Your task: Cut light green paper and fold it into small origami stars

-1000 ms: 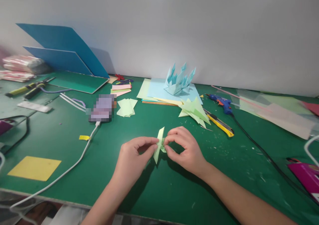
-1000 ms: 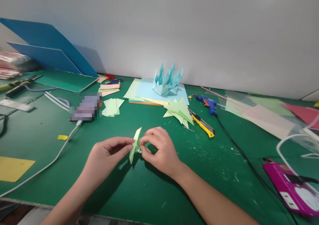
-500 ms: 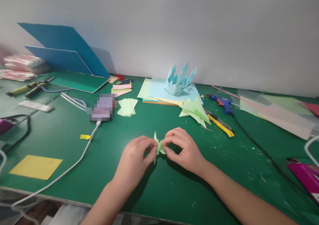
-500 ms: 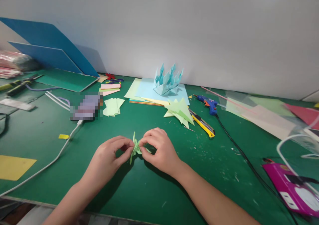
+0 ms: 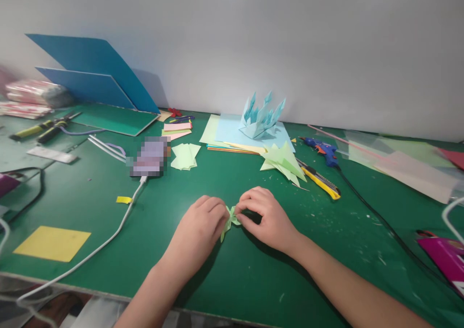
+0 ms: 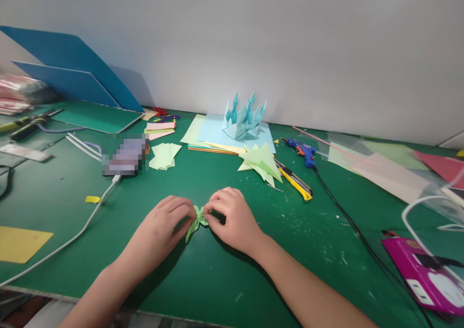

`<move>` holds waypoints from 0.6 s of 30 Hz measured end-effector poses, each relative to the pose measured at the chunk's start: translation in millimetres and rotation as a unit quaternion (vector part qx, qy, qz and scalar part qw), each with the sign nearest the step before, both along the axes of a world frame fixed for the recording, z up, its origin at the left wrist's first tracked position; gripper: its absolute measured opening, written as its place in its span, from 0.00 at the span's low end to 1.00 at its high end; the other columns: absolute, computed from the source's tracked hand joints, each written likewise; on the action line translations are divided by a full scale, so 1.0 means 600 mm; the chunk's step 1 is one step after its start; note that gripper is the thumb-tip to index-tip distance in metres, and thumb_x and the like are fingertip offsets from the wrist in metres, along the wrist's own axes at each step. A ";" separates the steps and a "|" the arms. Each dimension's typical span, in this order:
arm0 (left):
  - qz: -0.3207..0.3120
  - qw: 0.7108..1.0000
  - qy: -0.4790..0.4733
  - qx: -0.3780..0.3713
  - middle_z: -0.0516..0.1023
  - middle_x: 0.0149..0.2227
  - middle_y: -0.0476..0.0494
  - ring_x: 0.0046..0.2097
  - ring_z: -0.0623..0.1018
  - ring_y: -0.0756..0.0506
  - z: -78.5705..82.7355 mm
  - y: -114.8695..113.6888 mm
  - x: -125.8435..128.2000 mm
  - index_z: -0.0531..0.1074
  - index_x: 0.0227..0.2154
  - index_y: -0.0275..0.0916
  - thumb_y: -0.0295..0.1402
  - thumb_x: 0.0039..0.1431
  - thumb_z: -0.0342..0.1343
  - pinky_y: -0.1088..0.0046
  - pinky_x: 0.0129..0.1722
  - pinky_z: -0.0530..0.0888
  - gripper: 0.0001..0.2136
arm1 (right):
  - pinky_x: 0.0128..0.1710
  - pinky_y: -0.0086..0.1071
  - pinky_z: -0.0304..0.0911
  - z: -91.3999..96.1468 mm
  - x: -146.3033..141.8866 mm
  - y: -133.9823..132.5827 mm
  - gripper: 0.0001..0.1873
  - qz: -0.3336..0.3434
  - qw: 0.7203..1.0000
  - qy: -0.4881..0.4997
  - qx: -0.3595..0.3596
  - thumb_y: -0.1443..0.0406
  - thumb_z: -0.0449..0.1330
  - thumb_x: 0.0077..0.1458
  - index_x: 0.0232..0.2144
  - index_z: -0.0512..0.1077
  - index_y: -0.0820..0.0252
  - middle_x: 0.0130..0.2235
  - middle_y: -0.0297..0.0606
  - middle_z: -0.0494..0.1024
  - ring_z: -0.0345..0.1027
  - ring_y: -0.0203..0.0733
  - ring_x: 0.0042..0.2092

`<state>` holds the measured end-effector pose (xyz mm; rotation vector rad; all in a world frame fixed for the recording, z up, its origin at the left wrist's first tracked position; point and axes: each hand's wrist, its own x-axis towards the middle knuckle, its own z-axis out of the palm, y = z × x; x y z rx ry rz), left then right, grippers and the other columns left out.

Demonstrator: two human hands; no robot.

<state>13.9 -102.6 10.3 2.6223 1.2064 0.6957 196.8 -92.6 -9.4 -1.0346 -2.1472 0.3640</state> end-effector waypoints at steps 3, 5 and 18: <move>0.029 0.999 0.000 -0.030 0.73 0.29 0.46 0.32 0.71 0.45 -0.004 -0.004 0.002 0.68 0.28 0.39 0.25 0.62 0.44 0.69 0.32 0.68 0.10 | 0.38 0.38 0.58 -0.002 0.000 0.000 0.06 0.002 1.000 -0.013 -0.005 0.72 0.57 0.52 0.26 0.70 0.57 0.29 0.35 0.73 0.64 0.41 0.34; 0.044 0.997 -0.016 -0.055 0.74 0.29 0.46 0.32 0.72 0.45 -0.005 -0.008 0.004 0.68 0.31 0.39 0.25 0.62 0.43 0.70 0.31 0.68 0.09 | 0.37 0.37 0.57 -0.002 -0.001 0.000 0.06 0.002 1.000 -0.017 -0.009 0.72 0.57 0.52 0.26 0.70 0.57 0.29 0.35 0.73 0.64 0.41 0.34; 0.062 0.991 -0.077 -0.091 0.74 0.33 0.45 0.36 0.73 0.44 -0.007 -0.017 0.009 0.65 0.33 0.40 0.21 0.50 0.50 0.67 0.35 0.70 0.09 | 0.37 0.38 0.57 0.000 -0.001 -0.002 0.06 0.003 0.999 -0.022 -0.024 0.72 0.57 0.51 0.26 0.70 0.57 0.29 0.35 0.73 0.64 0.41 0.35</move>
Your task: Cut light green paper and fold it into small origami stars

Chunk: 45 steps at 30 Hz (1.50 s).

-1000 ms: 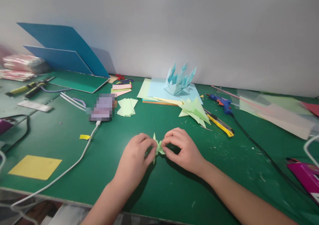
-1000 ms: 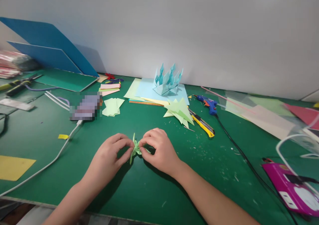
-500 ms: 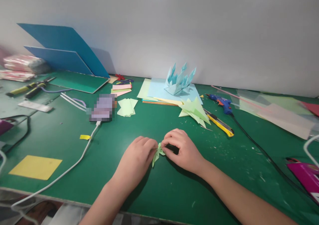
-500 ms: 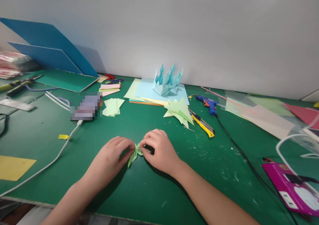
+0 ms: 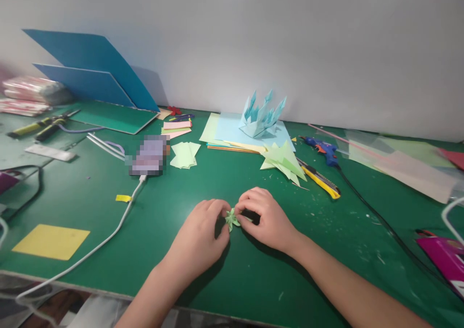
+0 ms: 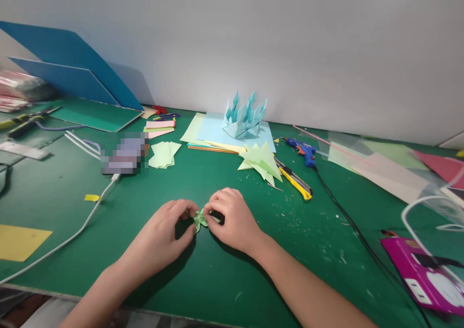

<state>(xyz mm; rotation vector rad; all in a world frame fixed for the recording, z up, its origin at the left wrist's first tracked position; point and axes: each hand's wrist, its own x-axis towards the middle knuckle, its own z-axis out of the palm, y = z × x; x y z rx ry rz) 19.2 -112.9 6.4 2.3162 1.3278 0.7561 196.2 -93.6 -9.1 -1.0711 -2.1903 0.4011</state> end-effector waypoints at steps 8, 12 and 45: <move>-0.003 0.999 0.019 0.031 0.73 0.28 0.49 0.32 0.71 0.45 0.000 0.008 0.001 0.65 0.28 0.40 0.20 0.52 0.49 0.69 0.34 0.69 0.08 | 0.39 0.38 0.57 0.001 0.001 -0.001 0.06 0.015 1.000 0.005 0.001 0.72 0.57 0.51 0.27 0.70 0.57 0.30 0.35 0.73 0.64 0.41 0.35; -0.009 0.999 0.030 0.029 0.74 0.28 0.48 0.32 0.71 0.45 -0.003 0.009 0.000 0.67 0.27 0.39 0.21 0.54 0.50 0.68 0.34 0.68 0.07 | 0.40 0.39 0.56 0.001 0.001 0.000 0.05 0.019 1.000 0.000 -0.007 0.72 0.59 0.52 0.27 0.70 0.58 0.30 0.34 0.74 0.64 0.41 0.36; -0.020 0.996 0.006 0.084 0.70 0.26 0.50 0.29 0.67 0.47 -0.019 0.012 0.019 0.62 0.27 0.40 0.18 0.49 0.48 0.70 0.33 0.67 0.09 | 0.37 0.35 0.52 -0.002 -0.004 -0.001 0.06 0.017 0.999 -0.024 0.019 0.72 0.54 0.47 0.22 0.62 0.58 0.25 0.32 0.68 0.60 0.38 0.32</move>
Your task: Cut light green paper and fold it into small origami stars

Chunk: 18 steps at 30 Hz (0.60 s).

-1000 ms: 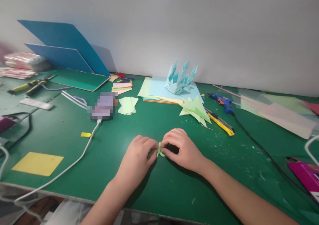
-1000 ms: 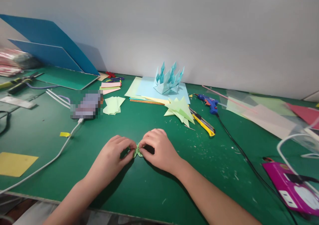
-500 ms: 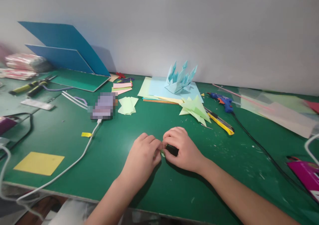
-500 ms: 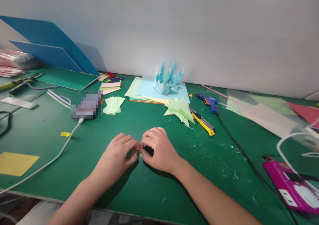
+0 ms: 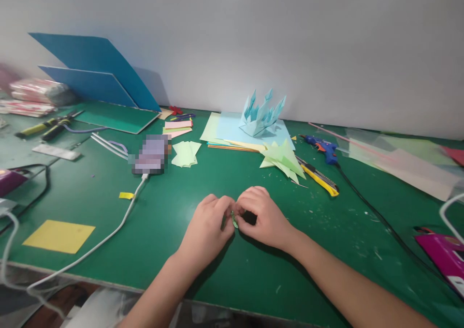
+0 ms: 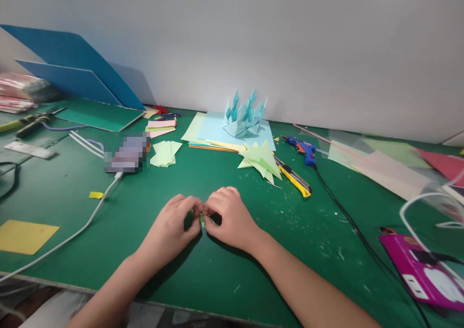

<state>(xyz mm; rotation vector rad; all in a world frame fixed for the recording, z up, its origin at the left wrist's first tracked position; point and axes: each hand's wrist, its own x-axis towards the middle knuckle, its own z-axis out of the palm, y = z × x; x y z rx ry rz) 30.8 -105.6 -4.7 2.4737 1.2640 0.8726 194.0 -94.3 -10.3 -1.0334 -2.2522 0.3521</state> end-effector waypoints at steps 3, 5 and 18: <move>0.002 1.000 -0.021 0.011 0.69 0.26 0.51 0.29 0.67 0.47 -0.007 -0.001 -0.001 0.60 0.29 0.40 0.17 0.49 0.47 0.70 0.33 0.68 0.10 | 0.36 0.35 0.52 -0.001 -0.001 -0.001 0.07 0.004 1.000 0.006 -0.002 0.72 0.54 0.47 0.21 0.61 0.58 0.24 0.31 0.67 0.59 0.38 0.31; 0.004 0.999 -0.029 0.017 0.69 0.26 0.51 0.30 0.68 0.47 -0.009 -0.003 -0.003 0.60 0.30 0.40 0.18 0.49 0.47 0.70 0.33 0.68 0.10 | 0.36 0.34 0.52 0.000 -0.003 -0.002 0.07 0.008 1.000 0.012 -0.003 0.73 0.54 0.46 0.21 0.61 0.58 0.24 0.31 0.66 0.59 0.38 0.31; -0.003 0.996 -0.068 0.062 0.70 0.29 0.48 0.30 0.67 0.47 -0.013 -0.017 -0.002 0.58 0.32 0.40 0.20 0.56 0.46 0.72 0.30 0.68 0.08 | 0.36 0.34 0.53 0.007 -0.001 -0.006 0.06 0.009 0.999 0.051 -0.007 0.72 0.54 0.46 0.23 0.62 0.58 0.24 0.30 0.65 0.59 0.37 0.30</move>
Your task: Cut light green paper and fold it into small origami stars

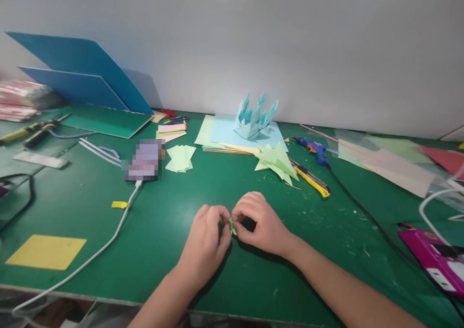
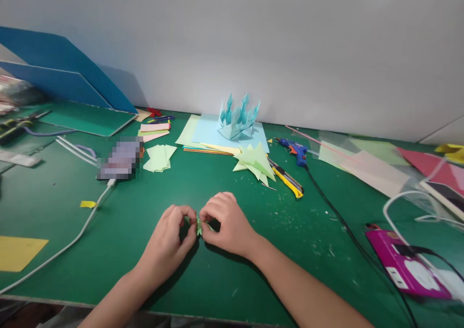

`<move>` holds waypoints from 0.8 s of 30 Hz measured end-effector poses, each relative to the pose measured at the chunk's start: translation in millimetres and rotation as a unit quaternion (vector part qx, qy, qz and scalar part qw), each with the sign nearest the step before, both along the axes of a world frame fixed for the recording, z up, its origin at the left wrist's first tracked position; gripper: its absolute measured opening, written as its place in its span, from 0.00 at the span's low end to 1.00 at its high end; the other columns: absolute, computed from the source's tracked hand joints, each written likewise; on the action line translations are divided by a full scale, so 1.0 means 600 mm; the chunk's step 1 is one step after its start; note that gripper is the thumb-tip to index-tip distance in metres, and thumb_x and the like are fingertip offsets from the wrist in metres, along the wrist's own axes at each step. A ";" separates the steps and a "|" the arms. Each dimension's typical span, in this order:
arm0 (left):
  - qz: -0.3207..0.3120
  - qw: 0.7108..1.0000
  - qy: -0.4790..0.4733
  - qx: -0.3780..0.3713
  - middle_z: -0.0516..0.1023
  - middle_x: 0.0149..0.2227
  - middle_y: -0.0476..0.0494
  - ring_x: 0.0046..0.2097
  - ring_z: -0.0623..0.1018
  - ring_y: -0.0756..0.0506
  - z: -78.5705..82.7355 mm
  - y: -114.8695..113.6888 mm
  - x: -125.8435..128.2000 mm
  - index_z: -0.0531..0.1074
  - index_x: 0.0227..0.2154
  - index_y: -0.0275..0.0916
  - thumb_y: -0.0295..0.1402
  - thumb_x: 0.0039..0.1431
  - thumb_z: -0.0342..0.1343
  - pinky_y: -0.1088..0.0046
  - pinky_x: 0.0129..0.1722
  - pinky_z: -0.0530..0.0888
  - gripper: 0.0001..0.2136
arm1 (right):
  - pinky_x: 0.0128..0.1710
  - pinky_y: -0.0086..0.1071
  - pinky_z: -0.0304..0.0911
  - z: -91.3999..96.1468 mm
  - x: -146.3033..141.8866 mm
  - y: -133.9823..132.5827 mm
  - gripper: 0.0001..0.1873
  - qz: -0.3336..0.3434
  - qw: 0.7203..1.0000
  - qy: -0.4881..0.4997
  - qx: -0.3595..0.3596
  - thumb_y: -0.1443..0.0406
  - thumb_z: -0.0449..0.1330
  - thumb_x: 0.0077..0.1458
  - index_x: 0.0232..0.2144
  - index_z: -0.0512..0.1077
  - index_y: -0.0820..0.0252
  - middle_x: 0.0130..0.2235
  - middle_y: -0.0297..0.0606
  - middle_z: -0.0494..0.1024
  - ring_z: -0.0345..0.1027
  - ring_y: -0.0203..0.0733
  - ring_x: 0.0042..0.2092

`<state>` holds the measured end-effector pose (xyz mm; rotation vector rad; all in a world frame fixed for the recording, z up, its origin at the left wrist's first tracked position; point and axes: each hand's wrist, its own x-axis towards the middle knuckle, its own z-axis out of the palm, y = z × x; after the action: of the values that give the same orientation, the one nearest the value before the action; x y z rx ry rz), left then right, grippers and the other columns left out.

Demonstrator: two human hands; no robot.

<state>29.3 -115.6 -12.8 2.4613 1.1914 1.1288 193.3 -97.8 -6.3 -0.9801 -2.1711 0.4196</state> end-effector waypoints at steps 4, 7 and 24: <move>0.019 1.000 -0.015 0.005 0.70 0.31 0.47 0.32 0.68 0.47 -0.006 -0.006 0.003 0.57 0.34 0.40 0.20 0.59 0.44 0.70 0.32 0.69 0.08 | 0.36 0.34 0.53 0.001 0.002 0.000 0.06 -0.004 1.000 0.014 -0.001 0.73 0.55 0.47 0.24 0.62 0.57 0.25 0.30 0.66 0.60 0.37 0.31; 0.024 0.999 -0.029 -0.007 0.69 0.31 0.46 0.32 0.69 0.47 -0.010 -0.008 0.004 0.58 0.34 0.40 0.19 0.58 0.45 0.71 0.32 0.70 0.08 | 0.37 0.34 0.54 0.000 0.004 0.000 0.07 -0.006 1.000 0.015 0.002 0.73 0.55 0.46 0.24 0.62 0.57 0.24 0.30 0.66 0.60 0.37 0.31; 0.063 0.993 -0.102 -0.015 0.72 0.29 0.49 0.29 0.69 0.48 0.002 -0.010 0.007 0.56 0.32 0.42 0.18 0.56 0.46 0.71 0.30 0.66 0.11 | 0.39 0.35 0.54 0.006 0.007 0.000 0.06 -0.018 0.999 0.038 0.027 0.71 0.56 0.51 0.26 0.64 0.56 0.27 0.30 0.70 0.62 0.37 0.33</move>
<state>33.5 -121.4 -11.7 2.2112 1.3052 1.3491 197.4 -97.8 -2.9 -0.9556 -2.0833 0.3727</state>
